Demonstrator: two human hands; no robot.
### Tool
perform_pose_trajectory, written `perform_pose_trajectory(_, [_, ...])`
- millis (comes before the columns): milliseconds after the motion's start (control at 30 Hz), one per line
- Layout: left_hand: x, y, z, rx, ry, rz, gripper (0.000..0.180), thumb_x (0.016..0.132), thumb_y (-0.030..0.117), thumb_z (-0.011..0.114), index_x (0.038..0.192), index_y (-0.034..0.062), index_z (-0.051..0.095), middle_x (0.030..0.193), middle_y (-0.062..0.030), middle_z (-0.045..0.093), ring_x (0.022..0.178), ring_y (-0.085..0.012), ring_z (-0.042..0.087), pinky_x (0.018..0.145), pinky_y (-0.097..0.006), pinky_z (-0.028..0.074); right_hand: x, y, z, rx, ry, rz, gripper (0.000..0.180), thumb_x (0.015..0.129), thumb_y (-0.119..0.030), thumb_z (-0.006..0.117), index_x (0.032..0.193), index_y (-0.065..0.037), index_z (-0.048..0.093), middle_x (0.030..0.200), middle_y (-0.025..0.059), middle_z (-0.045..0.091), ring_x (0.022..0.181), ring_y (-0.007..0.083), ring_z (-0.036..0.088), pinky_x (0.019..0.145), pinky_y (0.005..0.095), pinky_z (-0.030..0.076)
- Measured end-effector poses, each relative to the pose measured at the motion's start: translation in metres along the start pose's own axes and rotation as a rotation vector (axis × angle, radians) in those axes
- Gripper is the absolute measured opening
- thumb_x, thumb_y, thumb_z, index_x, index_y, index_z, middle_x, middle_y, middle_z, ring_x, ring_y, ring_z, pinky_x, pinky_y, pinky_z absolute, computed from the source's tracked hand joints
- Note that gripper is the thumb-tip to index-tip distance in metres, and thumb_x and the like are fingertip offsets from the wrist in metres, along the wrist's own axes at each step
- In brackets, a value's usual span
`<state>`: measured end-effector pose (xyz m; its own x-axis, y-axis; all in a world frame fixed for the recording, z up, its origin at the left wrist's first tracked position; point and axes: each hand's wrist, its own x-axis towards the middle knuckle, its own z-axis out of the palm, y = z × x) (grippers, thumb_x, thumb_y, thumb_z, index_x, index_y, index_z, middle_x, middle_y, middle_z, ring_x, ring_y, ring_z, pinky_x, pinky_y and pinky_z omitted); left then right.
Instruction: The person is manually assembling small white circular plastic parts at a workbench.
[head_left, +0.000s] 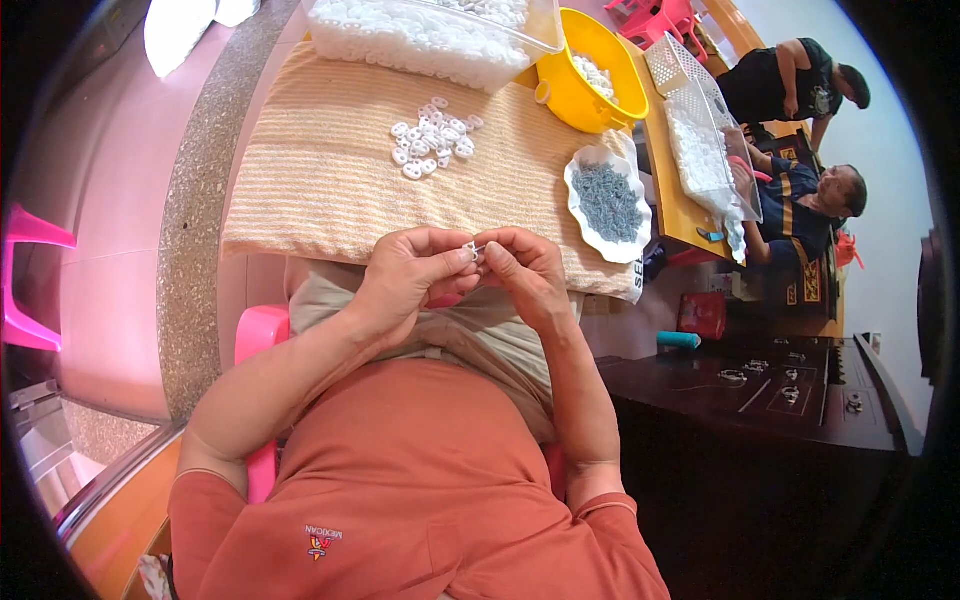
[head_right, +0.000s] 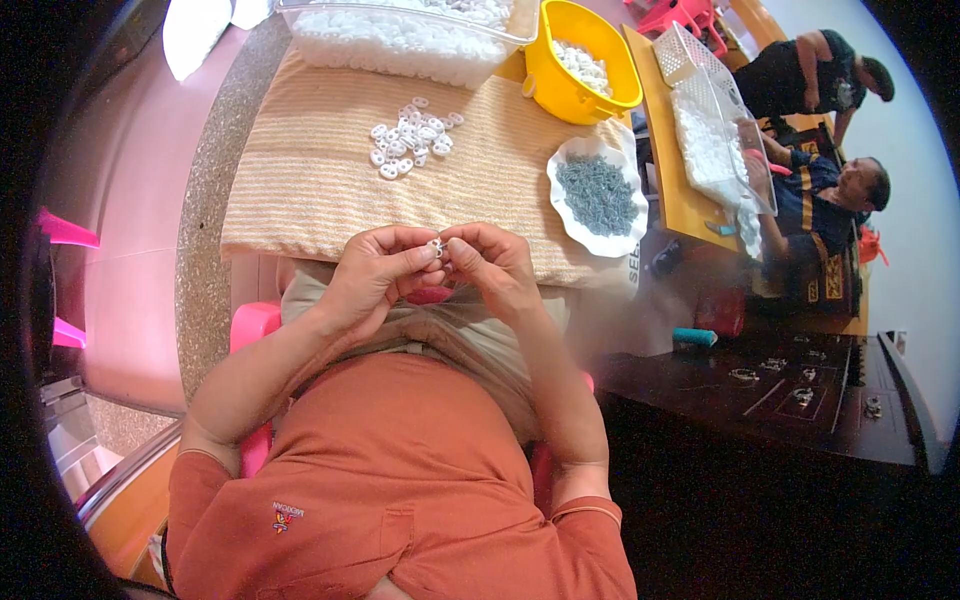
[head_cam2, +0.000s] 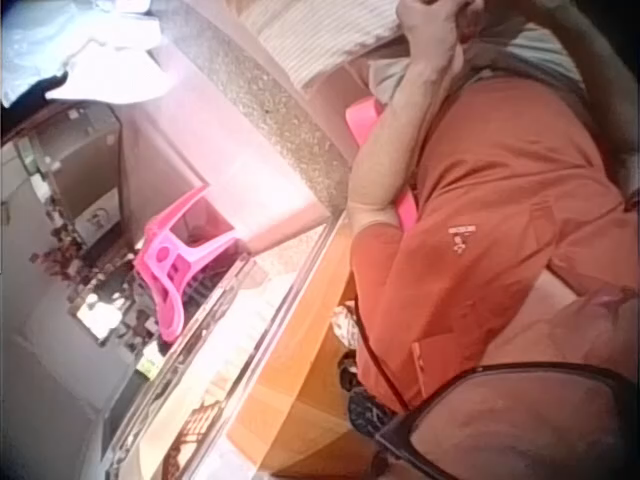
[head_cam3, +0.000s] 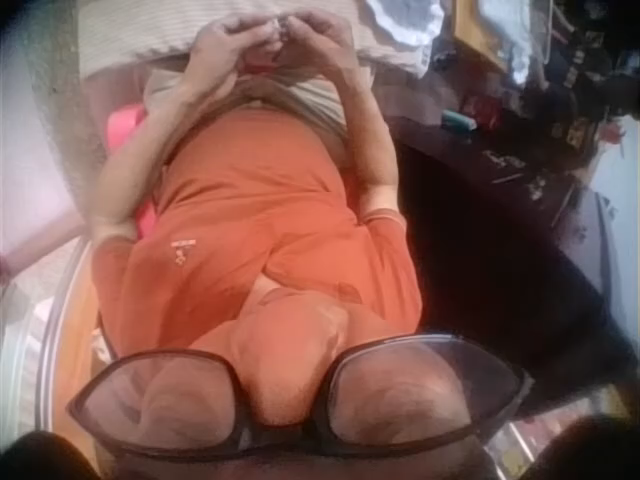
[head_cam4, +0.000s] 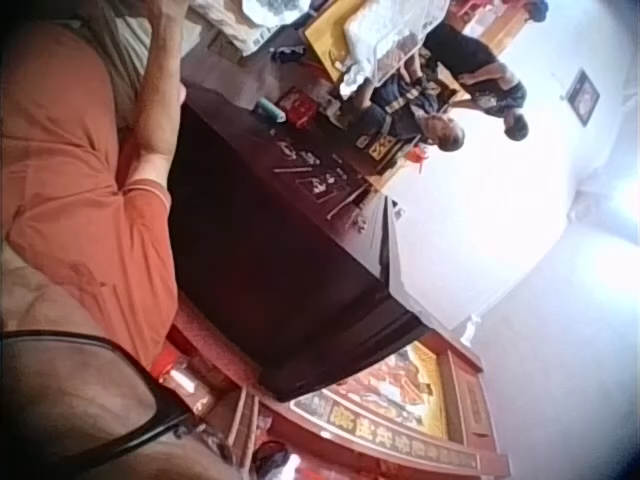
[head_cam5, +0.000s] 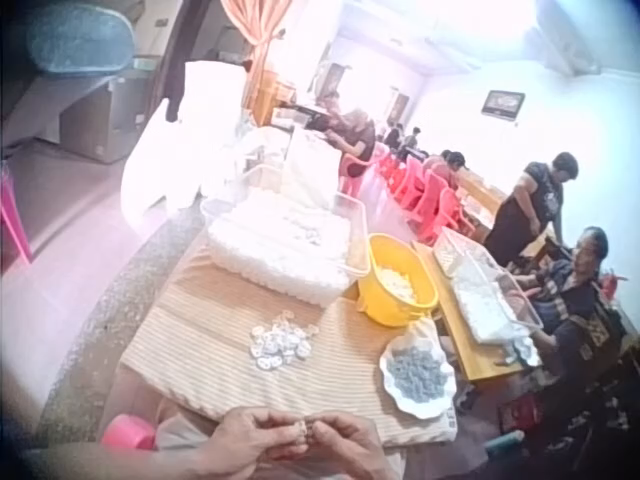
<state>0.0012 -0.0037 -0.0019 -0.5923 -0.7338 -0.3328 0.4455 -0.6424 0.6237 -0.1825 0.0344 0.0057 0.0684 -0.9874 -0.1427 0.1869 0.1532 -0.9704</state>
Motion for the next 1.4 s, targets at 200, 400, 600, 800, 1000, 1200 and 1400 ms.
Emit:
perform_pose_trajectory(200, [0.0,-0.001,0.001,-0.02,0.009,0.006,0.017,0.089,0.007,0.065,0.104,0.0004,0.062,0.089,-0.0063,0.068,0.075,-0.0115,0.067,0.065,-0.022,0.056,0.001,0.001,-0.002,-0.05,-0.011,0.006,0.016,0.095,-0.01,0.058,0.103,0.003,0.062,0.091,0.007,0.067,0.079,0.0099,0.063,0.071,0.0244,0.055])
perform_pose_trajectory(400, [0.0,-0.003,-0.001,0.011,0.008,-0.008,0.017,0.089,0.009,0.066,0.104,0.0012,0.062,0.089,-0.0058,0.068,0.074,-0.011,0.067,0.062,-0.021,0.055,0.002,0.006,-0.002,-0.107,0.005,-0.032,0.015,0.094,-0.01,0.061,0.098,0.004,0.064,0.084,0.0049,0.067,0.074,0.0083,0.062,0.066,0.0222,0.053])
perform_pose_trajectory(600, [0.0,-0.004,-0.001,0.023,0.02,0.012,0.018,0.089,0.009,0.066,0.104,0.0012,0.062,0.088,-0.0055,0.068,0.073,-0.0106,0.067,0.061,-0.022,0.054,0.002,0.009,0.0,-0.112,0.032,-0.046,0.015,0.094,-0.011,0.061,0.096,0.003,0.065,0.082,0.0043,0.067,0.071,0.0075,0.06,0.063,0.0212,0.051])
perform_pose_trajectory(800, [0.001,-0.004,-0.003,0.009,0.012,0.008,0.019,0.089,0.009,0.066,0.106,0.001,0.062,0.09,-0.0057,0.068,0.074,-0.0108,0.067,0.061,-0.022,0.055,0.001,0.0,0.001,-0.052,0.001,-0.009,0.017,0.094,-0.011,0.06,0.1,0.005,0.064,0.087,0.0072,0.068,0.077,0.0107,0.064,0.07,0.0247,0.055])
perform_pose_trajectory(1000, [0.001,-0.001,-0.001,-0.004,0.031,-0.001,0.019,0.089,0.009,0.066,0.106,0.0004,0.061,0.091,-0.0065,0.068,0.076,-0.0117,0.067,0.062,-0.021,0.054,0.001,-0.013,-0.002,-0.005,0.006,0.065,0.019,0.094,-0.014,0.061,0.101,0.003,0.066,0.087,0.005,0.068,0.078,0.0095,0.064,0.069,0.0231,0.054])
perform_pose_trajectory(1200, [0.002,-0.001,-0.003,-0.083,0.029,0.038,0.019,0.089,0.005,0.065,0.106,-0.0016,0.061,0.09,-0.007,0.066,0.076,-0.0131,0.067,0.068,-0.024,0.057,0.028,-0.028,-0.008,-0.375,0.089,-0.038,0.017,0.092,-0.012,0.063,0.097,0.004,0.066,0.08,0.0038,0.066,0.07,0.0079,0.062,0.061,0.0225,0.051])
perform_pose_trajectory(1400, [0.003,-0.001,-0.003,-0.098,0.051,0.033,0.018,0.088,0.002,0.064,0.105,-0.0024,0.061,0.09,-0.0078,0.065,0.077,-0.0143,0.066,0.071,-0.025,0.058,0.076,-0.029,-0.012,-0.944,0.174,-0.279,0.023,0.084,-0.013,0.068,0.102,0.001,0.067,0.074,0.0084,0.067,0.06,0.0085,0.059,0.057,0.0269,0.048])
